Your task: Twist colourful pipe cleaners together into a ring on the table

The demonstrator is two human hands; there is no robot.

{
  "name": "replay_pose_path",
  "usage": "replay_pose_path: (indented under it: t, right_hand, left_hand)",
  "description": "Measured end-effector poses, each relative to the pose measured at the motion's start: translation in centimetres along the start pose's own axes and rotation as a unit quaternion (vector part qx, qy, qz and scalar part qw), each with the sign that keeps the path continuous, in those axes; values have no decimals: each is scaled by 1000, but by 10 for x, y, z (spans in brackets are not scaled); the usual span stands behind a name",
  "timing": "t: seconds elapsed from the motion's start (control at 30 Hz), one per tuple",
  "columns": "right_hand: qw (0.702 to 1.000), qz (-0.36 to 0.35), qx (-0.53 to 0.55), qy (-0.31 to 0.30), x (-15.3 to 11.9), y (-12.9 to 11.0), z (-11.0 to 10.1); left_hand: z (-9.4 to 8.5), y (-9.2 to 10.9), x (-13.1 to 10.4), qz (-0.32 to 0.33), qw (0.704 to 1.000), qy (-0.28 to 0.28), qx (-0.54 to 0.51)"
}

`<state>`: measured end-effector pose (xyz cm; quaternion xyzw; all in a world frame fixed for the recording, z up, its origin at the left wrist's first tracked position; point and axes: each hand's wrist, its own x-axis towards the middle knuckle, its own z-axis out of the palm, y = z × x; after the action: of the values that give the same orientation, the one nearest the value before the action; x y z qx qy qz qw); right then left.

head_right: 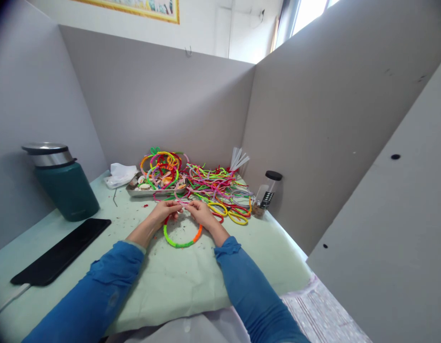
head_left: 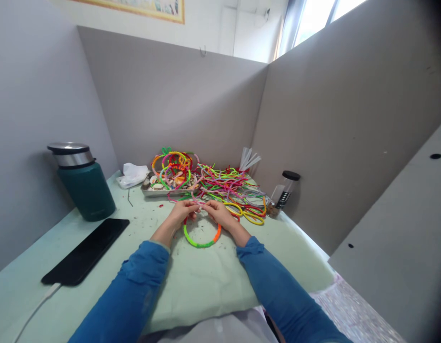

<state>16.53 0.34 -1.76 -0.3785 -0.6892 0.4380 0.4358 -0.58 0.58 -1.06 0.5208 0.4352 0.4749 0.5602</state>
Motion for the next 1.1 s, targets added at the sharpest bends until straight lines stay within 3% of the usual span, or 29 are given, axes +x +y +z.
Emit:
replay_pose_path:
  t: [0.6, 1.1]
  right_hand:
    - [1000, -7, -6, -24, 3, 4, 1]
    - [999, -19, -32, -15, 2, 6, 1]
  left_hand:
    - [-2, -2, 1, 13, 1000, 0, 20]
    - [1, 5, -4, 38, 998, -46, -2]
